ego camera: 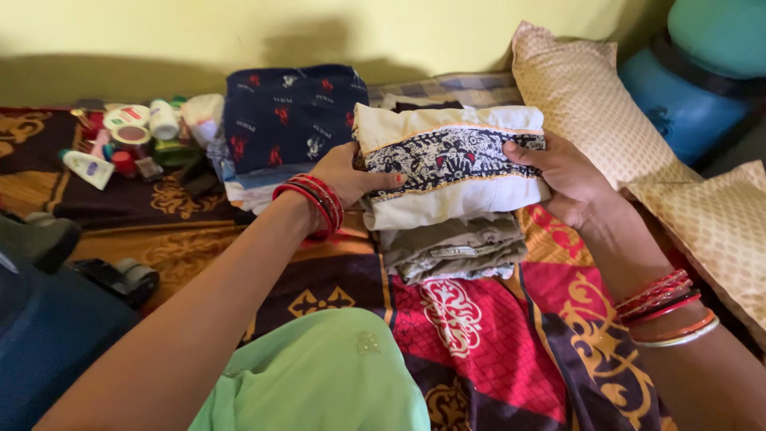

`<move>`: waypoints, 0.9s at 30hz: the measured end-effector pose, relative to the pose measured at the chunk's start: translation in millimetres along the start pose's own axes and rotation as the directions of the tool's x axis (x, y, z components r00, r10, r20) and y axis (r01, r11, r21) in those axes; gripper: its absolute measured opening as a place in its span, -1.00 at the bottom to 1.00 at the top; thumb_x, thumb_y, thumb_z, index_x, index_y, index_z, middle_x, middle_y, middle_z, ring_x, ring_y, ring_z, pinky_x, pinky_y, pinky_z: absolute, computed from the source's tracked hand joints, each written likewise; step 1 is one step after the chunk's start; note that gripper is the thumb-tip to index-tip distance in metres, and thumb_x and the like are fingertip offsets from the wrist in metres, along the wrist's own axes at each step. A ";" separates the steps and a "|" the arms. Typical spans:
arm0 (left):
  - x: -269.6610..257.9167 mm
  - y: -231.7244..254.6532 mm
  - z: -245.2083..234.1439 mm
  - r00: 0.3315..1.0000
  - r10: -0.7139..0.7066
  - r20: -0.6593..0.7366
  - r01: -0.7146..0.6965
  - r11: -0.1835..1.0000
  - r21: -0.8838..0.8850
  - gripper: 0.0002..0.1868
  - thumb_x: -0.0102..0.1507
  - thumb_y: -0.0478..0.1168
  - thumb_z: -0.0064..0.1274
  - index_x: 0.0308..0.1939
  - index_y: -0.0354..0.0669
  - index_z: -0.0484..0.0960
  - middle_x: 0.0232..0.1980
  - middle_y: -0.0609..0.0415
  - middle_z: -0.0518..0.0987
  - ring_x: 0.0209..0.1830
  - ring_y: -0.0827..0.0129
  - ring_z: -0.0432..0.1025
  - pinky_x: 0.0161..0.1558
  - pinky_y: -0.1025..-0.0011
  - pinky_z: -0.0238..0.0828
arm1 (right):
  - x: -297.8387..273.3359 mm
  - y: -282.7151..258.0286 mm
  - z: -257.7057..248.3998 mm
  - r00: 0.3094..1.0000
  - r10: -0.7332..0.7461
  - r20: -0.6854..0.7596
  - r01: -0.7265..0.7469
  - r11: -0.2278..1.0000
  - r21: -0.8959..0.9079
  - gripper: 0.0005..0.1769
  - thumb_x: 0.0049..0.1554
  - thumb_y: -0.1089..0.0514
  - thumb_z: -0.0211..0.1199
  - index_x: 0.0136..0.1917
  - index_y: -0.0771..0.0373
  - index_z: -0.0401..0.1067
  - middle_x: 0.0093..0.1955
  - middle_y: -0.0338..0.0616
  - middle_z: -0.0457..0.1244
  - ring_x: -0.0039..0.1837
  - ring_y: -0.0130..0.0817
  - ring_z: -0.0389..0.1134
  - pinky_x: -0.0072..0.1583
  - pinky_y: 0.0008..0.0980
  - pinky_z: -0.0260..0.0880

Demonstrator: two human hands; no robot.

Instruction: The person unpacks a suitcase by removing folded clothes one by one and placing them on the bed. Items include a patterned cloth, dark shorts, a black top, a navy polo shirt, a white garment, a maroon cloth, and a pink cloth. The person handles each item by hand and stacks them on the bed.

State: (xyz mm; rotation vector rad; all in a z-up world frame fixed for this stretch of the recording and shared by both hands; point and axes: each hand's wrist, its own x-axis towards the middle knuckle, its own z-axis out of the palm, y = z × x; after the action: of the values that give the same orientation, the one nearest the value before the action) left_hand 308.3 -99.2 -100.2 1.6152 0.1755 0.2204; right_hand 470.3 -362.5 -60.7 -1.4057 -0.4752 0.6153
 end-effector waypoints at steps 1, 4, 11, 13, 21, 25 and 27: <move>4.1 -8.2 4.1 1.000 -0.009 -0.003 0.009 1.000 0.005 -0.40 0.03 -0.26 0.41 0.14 -0.28 0.59 0.05 0.05 0.73 -0.02 0.43 0.61 0.05 0.42 0.55 | 0.4 7.0 -6.9 1.000 0.008 -0.008 -0.008 1.000 -0.002 -0.51 0.19 0.26 0.21 0.39 0.25 0.29 0.19 -0.10 0.37 0.16 -0.30 0.45 0.18 -0.12 0.53; 17.7 -33.7 18.0 0.999 -0.034 -0.012 0.034 0.999 0.009 -0.41 0.05 -0.24 0.43 0.12 -0.30 0.60 0.04 0.02 0.73 -0.05 0.41 0.61 0.01 0.41 0.55 | 2.6 27.6 -28.7 0.999 0.027 -0.038 -0.028 1.000 -0.014 -0.51 0.19 0.26 0.21 0.39 0.24 0.31 0.19 -0.11 0.38 0.15 -0.32 0.44 0.16 -0.17 0.52; 28.7 -88.7 49.9 0.992 -0.123 -0.039 0.118 0.985 -0.124 -0.40 0.05 -0.21 0.39 0.13 -0.27 0.56 0.01 0.00 0.72 -0.12 0.37 0.63 -0.10 0.38 0.60 | 13.1 76.3 -71.5 0.995 0.067 -0.074 -0.068 0.998 -0.009 -0.58 0.20 0.26 0.25 0.32 0.31 0.37 0.12 -0.11 0.39 0.07 -0.34 0.46 0.11 -0.23 0.52; 30.0 -100.8 53.7 0.988 -0.141 -0.061 0.135 0.986 -0.093 -0.39 0.05 -0.20 0.40 0.14 -0.28 0.55 0.02 0.00 0.72 -0.13 0.35 0.63 -0.11 0.36 0.59 | 16.7 89.6 -78.8 0.991 0.093 -0.094 -0.094 0.995 -0.012 -0.61 0.20 0.26 0.25 0.30 0.31 0.37 0.09 -0.11 0.39 0.04 -0.34 0.46 0.07 -0.23 0.54; 47.3 -161.5 59.3 0.980 -0.115 -0.160 0.126 0.990 0.062 -0.35 0.04 -0.24 0.41 0.17 -0.37 0.53 0.05 -0.12 0.69 -0.01 0.29 0.61 0.07 0.35 0.52 | 31.1 140.2 -88.0 0.960 0.184 -0.209 -0.198 0.979 -0.048 -0.62 0.12 0.31 0.27 0.23 0.31 0.40 0.03 -0.09 0.40 -0.05 -0.27 0.47 -0.02 -0.15 0.56; 58.8 -195.7 62.7 0.954 -0.154 -0.255 0.172 0.984 0.048 -0.12 -0.03 -0.26 0.43 0.31 -0.35 0.34 0.10 -0.19 0.65 0.03 0.20 0.59 0.08 0.31 0.52 | 40.2 160.3 -92.6 0.966 0.125 -0.226 -0.163 0.974 -0.159 -0.61 0.11 0.33 0.31 0.22 0.32 0.42 0.02 -0.09 0.40 -0.05 -0.31 0.46 -0.02 -0.21 0.55; 60.5 -205.4 61.8 0.937 -0.147 -0.318 0.194 0.973 0.123 -0.09 -0.03 -0.23 0.45 0.33 -0.35 0.33 0.14 -0.22 0.62 0.08 0.16 0.58 0.12 0.28 0.50 | 45.3 168.3 -94.4 0.965 0.102 -0.241 -0.156 0.964 -0.215 -0.61 0.10 0.34 0.32 0.22 0.33 0.44 0.02 -0.09 0.41 -0.06 -0.31 0.46 -0.04 -0.23 0.54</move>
State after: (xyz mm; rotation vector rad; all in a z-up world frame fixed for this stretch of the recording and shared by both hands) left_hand 386.6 -132.4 -306.2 1.7003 0.5833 0.3296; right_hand 546.0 -395.2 -241.0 -1.7190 -0.2782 0.5061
